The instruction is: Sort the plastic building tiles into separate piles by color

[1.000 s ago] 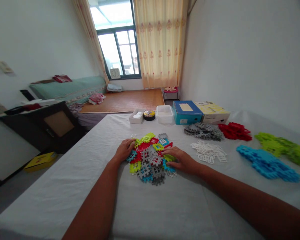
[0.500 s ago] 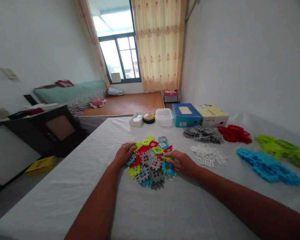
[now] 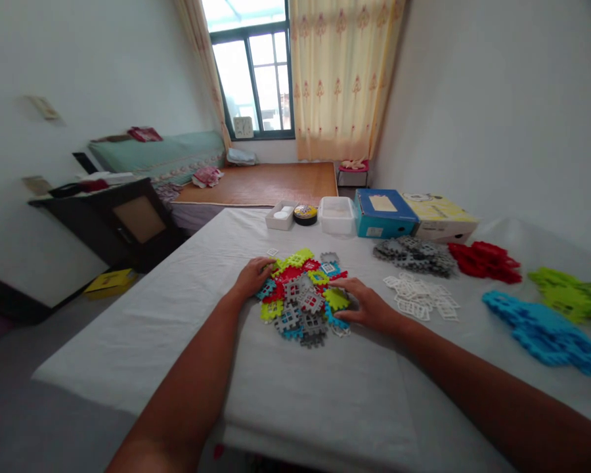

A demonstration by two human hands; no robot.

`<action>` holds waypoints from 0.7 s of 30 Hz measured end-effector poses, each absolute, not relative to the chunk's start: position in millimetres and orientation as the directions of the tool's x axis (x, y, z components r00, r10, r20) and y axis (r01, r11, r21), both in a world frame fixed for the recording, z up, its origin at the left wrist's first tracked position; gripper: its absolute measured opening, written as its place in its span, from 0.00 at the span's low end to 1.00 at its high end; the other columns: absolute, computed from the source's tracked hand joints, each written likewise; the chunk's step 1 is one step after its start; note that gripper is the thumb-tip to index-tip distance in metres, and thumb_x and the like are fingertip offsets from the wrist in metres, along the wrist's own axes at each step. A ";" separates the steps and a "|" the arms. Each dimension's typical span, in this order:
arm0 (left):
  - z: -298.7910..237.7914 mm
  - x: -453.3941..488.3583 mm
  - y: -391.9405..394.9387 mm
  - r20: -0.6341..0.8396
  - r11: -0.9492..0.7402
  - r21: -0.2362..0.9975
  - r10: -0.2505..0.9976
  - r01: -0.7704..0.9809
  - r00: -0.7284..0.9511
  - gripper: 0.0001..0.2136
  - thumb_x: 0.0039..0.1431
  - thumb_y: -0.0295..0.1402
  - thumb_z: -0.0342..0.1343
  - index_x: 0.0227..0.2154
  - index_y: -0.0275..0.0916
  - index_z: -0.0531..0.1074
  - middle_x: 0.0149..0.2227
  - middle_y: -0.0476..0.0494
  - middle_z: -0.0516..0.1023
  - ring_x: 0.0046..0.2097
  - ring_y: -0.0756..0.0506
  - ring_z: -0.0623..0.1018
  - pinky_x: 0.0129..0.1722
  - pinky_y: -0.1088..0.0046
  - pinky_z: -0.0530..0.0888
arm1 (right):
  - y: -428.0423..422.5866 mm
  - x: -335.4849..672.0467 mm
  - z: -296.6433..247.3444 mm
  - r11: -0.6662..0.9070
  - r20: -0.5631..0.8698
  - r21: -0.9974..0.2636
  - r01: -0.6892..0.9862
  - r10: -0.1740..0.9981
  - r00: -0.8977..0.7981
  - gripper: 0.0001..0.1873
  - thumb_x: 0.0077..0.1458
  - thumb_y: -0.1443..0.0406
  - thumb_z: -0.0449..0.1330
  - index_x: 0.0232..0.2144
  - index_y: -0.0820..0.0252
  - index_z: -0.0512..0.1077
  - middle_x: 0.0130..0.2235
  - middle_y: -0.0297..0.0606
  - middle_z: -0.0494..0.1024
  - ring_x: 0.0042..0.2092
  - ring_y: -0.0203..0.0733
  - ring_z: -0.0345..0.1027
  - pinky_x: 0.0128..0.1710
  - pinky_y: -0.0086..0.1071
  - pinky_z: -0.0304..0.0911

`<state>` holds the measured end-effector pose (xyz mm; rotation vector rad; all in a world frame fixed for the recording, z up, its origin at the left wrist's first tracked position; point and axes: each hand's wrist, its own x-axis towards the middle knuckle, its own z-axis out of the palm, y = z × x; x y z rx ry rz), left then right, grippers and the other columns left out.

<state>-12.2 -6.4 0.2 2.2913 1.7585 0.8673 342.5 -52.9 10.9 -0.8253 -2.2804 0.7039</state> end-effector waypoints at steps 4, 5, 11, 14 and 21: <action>-0.3 -13.2 -5.5 0.348 -0.321 0.415 0.921 0.852 0.178 0.19 0.62 0.39 0.46 0.46 0.37 0.77 0.48 0.39 0.79 0.52 0.42 0.75 0.56 0.62 0.69 | -50.4 347.3 12.9 0.647 0.331 -0.632 0.426 0.723 -0.607 0.32 0.48 0.57 0.69 0.56 0.54 0.69 0.54 0.46 0.73 0.55 0.51 0.67 0.56 0.48 0.63; -0.3 -13.4 -5.4 0.345 -0.324 0.413 0.921 0.851 0.183 0.19 0.62 0.38 0.46 0.47 0.37 0.77 0.48 0.39 0.79 0.52 0.42 0.75 0.56 0.62 0.68 | -49.8 348.2 12.7 0.643 0.324 -0.634 0.431 0.726 -0.607 0.31 0.49 0.57 0.68 0.55 0.54 0.70 0.53 0.45 0.74 0.54 0.51 0.67 0.55 0.48 0.63; 0.8 -12.4 -6.3 0.346 -0.312 0.424 0.923 0.850 0.166 0.19 0.62 0.39 0.46 0.47 0.36 0.77 0.48 0.38 0.79 0.53 0.42 0.74 0.57 0.61 0.68 | -49.1 348.5 11.6 0.636 0.343 -0.666 0.390 0.726 -0.596 0.22 0.53 0.57 0.65 0.51 0.55 0.73 0.50 0.43 0.77 0.49 0.47 0.71 0.46 0.42 0.70; 0.4 -12.6 -5.7 0.346 -0.306 0.441 0.925 0.844 0.155 0.18 0.61 0.40 0.47 0.46 0.39 0.77 0.48 0.41 0.79 0.52 0.42 0.75 0.56 0.61 0.69 | -50.5 347.4 13.5 0.662 0.394 -0.654 0.367 0.712 -0.581 0.17 0.58 0.57 0.61 0.48 0.54 0.74 0.46 0.41 0.78 0.46 0.45 0.72 0.45 0.41 0.69; -2.5 -18.6 0.5 0.356 -0.314 0.441 0.921 0.841 0.158 0.21 0.61 0.46 0.45 0.45 0.41 0.77 0.48 0.41 0.80 0.52 0.41 0.75 0.56 0.61 0.69 | -44.7 349.1 22.0 0.720 0.527 -0.583 0.377 0.688 -0.499 0.15 0.63 0.55 0.55 0.45 0.51 0.77 0.44 0.40 0.80 0.48 0.45 0.71 0.51 0.44 0.66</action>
